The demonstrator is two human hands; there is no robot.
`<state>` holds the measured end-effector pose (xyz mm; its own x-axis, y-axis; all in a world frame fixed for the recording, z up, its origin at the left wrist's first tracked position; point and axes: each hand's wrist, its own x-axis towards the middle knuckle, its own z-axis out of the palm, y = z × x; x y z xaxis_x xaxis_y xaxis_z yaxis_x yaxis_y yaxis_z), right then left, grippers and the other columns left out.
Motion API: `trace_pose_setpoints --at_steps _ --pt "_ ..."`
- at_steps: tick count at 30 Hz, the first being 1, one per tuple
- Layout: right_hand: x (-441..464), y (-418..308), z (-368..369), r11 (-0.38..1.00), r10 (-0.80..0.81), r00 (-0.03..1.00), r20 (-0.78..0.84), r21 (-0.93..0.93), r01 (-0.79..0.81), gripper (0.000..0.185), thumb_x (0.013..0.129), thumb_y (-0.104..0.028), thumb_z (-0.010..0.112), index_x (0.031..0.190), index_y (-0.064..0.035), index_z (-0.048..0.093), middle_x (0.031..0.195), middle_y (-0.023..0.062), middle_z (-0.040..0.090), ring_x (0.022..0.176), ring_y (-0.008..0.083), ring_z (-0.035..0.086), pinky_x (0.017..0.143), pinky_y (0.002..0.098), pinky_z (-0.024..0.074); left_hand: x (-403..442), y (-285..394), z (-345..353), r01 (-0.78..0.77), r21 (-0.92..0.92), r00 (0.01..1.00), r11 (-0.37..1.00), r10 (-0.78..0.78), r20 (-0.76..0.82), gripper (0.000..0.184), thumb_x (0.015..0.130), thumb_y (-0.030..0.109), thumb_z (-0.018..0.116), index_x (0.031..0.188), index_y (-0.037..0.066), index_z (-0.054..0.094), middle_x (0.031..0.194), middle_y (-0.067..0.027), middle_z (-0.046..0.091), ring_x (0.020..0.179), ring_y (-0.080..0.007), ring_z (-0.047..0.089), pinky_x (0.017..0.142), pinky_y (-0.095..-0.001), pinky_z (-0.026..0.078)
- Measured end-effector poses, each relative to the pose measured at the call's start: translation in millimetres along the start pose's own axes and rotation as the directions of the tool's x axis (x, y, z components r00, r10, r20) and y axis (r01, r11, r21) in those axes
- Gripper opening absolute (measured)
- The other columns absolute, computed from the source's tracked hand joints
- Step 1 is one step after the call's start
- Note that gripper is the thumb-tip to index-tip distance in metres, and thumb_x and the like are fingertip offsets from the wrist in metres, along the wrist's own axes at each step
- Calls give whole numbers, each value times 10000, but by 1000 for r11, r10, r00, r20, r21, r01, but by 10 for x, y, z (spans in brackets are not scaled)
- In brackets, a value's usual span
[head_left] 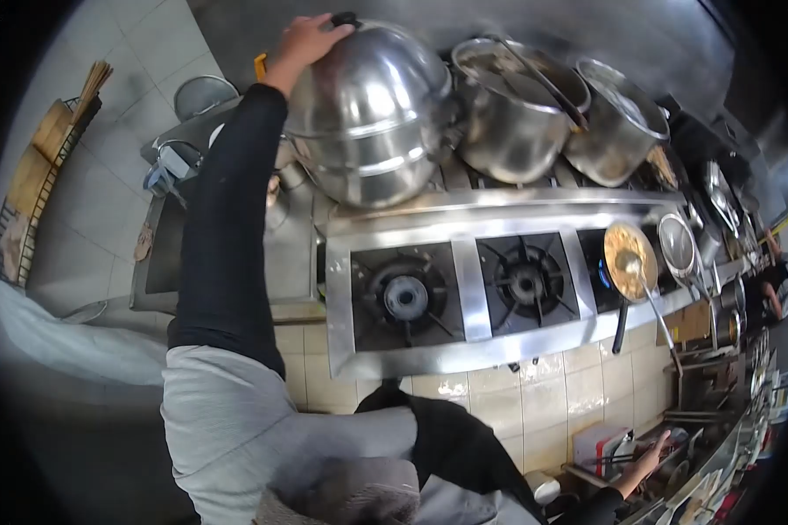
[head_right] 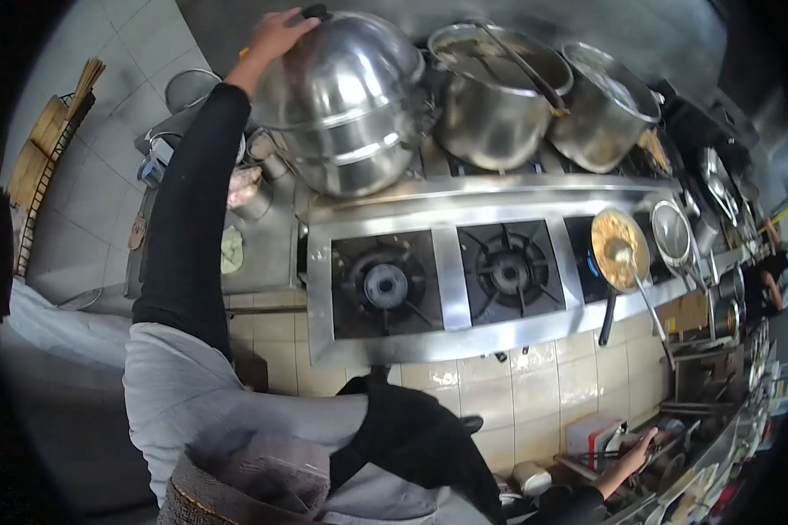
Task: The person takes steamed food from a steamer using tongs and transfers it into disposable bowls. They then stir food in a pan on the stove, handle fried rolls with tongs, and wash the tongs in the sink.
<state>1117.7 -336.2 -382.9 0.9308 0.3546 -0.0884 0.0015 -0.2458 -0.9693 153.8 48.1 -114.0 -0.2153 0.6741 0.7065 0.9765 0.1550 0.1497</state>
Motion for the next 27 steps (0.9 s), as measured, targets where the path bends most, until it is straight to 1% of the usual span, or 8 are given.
trace_pose_setpoints --at_steps 4,12,14,18,20,22,24,27 --pt "-641 -678 769 979 -18 829 559 179 -99 380 949 -467 641 817 -165 453 686 -32 368 574 91 355 546 250 322 401 164 199 -57 -222 990 973 84 113 509 856 436 657 1205 65 681 1249 -208 624 1147 -332 591 975 -402 466" --pt "-2089 -2873 2858 490 -725 351 593 801 -343 359 952 -409 599 805 -104 482 780 6 427 770 186 448 911 400 443 694 -176 -322 84 -511 984 855 11 180 291 869 295 678 958 21 718 981 -150 710 908 -286 671 819 -407 532" --pt "-2286 -3276 3182 360 -665 535 521 851 -382 396 949 -389 615 743 -83 472 746 28 441 773 207 475 960 442 446 776 -463 -611 172 -499 971 850 -62 230 319 925 299 623 1087 27 669 1094 -152 670 985 -273 642 852 -405 525" --pt "-2689 -3692 3869 331 -631 507 588 794 -509 409 971 -255 609 632 -97 443 624 59 439 692 224 513 867 408 481 888 -1463 -778 112 -520 975 847 8 223 438 1011 376 459 1232 16 575 1249 -139 568 1145 -266 529 992 -394 414" --pt "-2811 -3789 4280 395 -763 -9 646 455 -798 428 974 -284 601 614 -119 439 577 42 396 635 225 497 778 381 478 739 -1594 -926 179 -575 973 798 -57 225 463 1020 393 434 1250 11 559 1263 -135 553 1157 -262 505 1006 -385 390" --pt "-3247 -3804 4636 415 -713 74 698 504 -757 437 973 -316 594 609 -116 460 543 34 366 613 233 506 731 361 462 667 -1760 -997 193 -613 975 766 -81 205 476 1026 400 420 1267 9 544 1275 -132 544 1163 -261 494 1012 -380 380" --pt "-4176 -3927 4806 443 -518 466 717 691 -571 460 971 -410 591 653 -89 499 553 39 403 623 234 533 764 383 482 598 -1947 -994 158 -643 985 749 -70 161 477 1029 398 418 1285 11 531 1282 -130 542 1160 -262 497 1010 -378 384" --pt "-4907 -3866 5249 553 -533 348 771 629 -547 497 930 -505 619 746 -52 528 666 63 501 691 239 565 840 432 500 517 -2052 -986 179 -721 982 669 -79 170 468 1033 388 412 1282 11 535 1282 -125 541 1162 -260 497 1010 -372 382"
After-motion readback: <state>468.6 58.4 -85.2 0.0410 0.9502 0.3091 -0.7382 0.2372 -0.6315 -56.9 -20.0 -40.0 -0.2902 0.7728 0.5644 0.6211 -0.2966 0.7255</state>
